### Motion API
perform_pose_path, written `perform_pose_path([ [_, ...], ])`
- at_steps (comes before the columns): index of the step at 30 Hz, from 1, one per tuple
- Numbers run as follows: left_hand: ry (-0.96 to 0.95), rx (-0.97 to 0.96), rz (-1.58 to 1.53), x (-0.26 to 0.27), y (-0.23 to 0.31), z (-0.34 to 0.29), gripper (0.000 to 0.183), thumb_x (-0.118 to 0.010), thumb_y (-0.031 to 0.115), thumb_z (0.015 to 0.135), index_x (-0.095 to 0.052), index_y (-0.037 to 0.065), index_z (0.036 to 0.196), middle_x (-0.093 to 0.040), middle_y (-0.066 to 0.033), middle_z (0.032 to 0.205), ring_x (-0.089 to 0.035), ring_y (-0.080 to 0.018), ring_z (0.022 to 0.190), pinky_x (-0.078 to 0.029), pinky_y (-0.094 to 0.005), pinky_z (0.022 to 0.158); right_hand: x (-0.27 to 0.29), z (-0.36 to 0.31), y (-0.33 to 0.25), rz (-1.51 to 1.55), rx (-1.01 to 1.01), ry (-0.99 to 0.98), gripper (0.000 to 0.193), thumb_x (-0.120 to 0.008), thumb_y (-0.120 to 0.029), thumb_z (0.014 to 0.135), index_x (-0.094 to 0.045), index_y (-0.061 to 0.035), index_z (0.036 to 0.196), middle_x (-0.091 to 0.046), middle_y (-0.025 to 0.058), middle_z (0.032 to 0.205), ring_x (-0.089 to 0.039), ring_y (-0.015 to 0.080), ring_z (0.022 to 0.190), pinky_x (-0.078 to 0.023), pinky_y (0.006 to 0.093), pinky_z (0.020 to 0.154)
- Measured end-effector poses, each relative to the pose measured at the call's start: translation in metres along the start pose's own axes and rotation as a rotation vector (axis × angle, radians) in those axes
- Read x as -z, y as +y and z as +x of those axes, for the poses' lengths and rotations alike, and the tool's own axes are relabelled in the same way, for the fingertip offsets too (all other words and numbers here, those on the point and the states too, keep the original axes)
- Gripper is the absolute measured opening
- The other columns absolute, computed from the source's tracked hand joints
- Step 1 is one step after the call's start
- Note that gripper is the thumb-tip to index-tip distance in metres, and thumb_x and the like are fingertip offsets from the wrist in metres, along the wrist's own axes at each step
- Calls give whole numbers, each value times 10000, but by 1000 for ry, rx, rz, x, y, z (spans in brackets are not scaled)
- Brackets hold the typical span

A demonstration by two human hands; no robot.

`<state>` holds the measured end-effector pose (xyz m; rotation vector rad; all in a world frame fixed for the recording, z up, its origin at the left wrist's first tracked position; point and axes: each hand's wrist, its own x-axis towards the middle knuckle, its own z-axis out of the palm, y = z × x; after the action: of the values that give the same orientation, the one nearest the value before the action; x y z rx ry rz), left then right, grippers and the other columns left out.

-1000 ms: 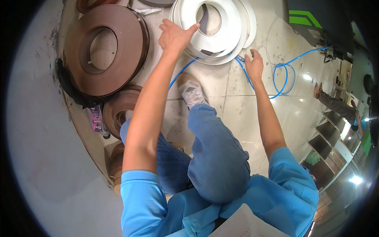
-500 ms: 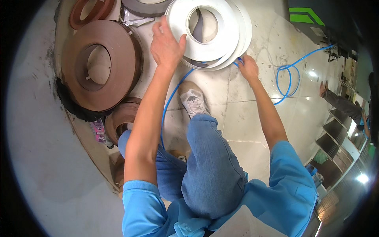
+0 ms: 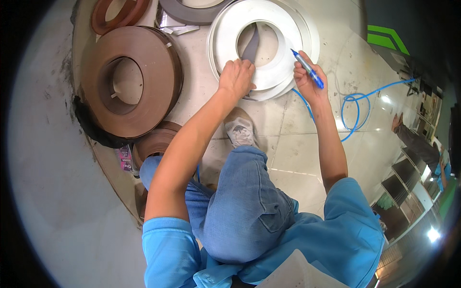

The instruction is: The person picks up rolls of material, marks them with a blue marker, and places them back on the floor. They also interact with a control panel and a large machine.

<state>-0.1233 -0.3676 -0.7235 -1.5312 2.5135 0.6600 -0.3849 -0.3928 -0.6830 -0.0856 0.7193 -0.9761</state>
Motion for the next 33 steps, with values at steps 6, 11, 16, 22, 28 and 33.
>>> perform_pose_path([
  [6, -12, 42, -50, -9, 1, -33, 495, -792, 442, 811, -632, 106, 1137, -610, -49, 1101, -651, -251, 1018, -508, -395, 833, -31, 47, 20, -290, -78, -90, 340, -600, -47, 898, -602, 22, 1232, -635, 136, 1099, -596, 161, 921, -503, 293, 855],
  [11, 30, 85, -195, -13, 1, -40, 531, -821, 358, 786, -613, 77, 1185, -596, -77, 1140, -636, -261, 1042, -512, -405, 842, -43, 54, 18, -1019, -184, 4, 197, -633, -75, 867, -679, -25, 1052, -653, 46, 890, -576, 95, 735, -465, 247, 665],
  [16, 53, 96, -261, -14, 2, -39, 574, -834, 319, 766, -599, 58, 1220, -593, -94, 1178, -630, -277, 1052, -519, -403, 856, -46, 42, -6, -1548, -152, 255, 188, -641, -189, 913, -706, -17, 878, -609, -3, 653, -527, 72, 548, -395, 243, 483],
  [22, 59, 91, -240, -14, 3, -42, 588, -834, 315, 769, -592, 65, 1243, -589, -88, 1192, -629, -275, 1045, -520, -406, 852, -55, 90, 8, -1581, -33, 533, 485, -662, -481, 965, -706, -9, 860, -585, 21, 581, -485, 82, 448, -351, 246, 434],
  [28, 104, 84, -205, -15, 4, -44, 525, -822, 314, 780, -613, 163, 1236, -591, -85, 1183, -637, -269, 1024, -521, -403, 848, -65, 111, 26, -1406, 106, 511, 334, -732, -335, 938, -680, -19, 841, -576, 4, 594, -481, 82, 458, -353, 248, 448],
  [33, 59, 96, -224, -17, 4, -42, 505, -821, 294, 776, -622, 182, 1227, -595, -75, 1150, -642, -267, 1032, -520, -402, 847, -50, 74, 43, -1521, 93, 19, 217, -772, -247, 910, -658, -64, 888, -583, -21, 673, -529, 65, 605, -417, 228, 576],
])
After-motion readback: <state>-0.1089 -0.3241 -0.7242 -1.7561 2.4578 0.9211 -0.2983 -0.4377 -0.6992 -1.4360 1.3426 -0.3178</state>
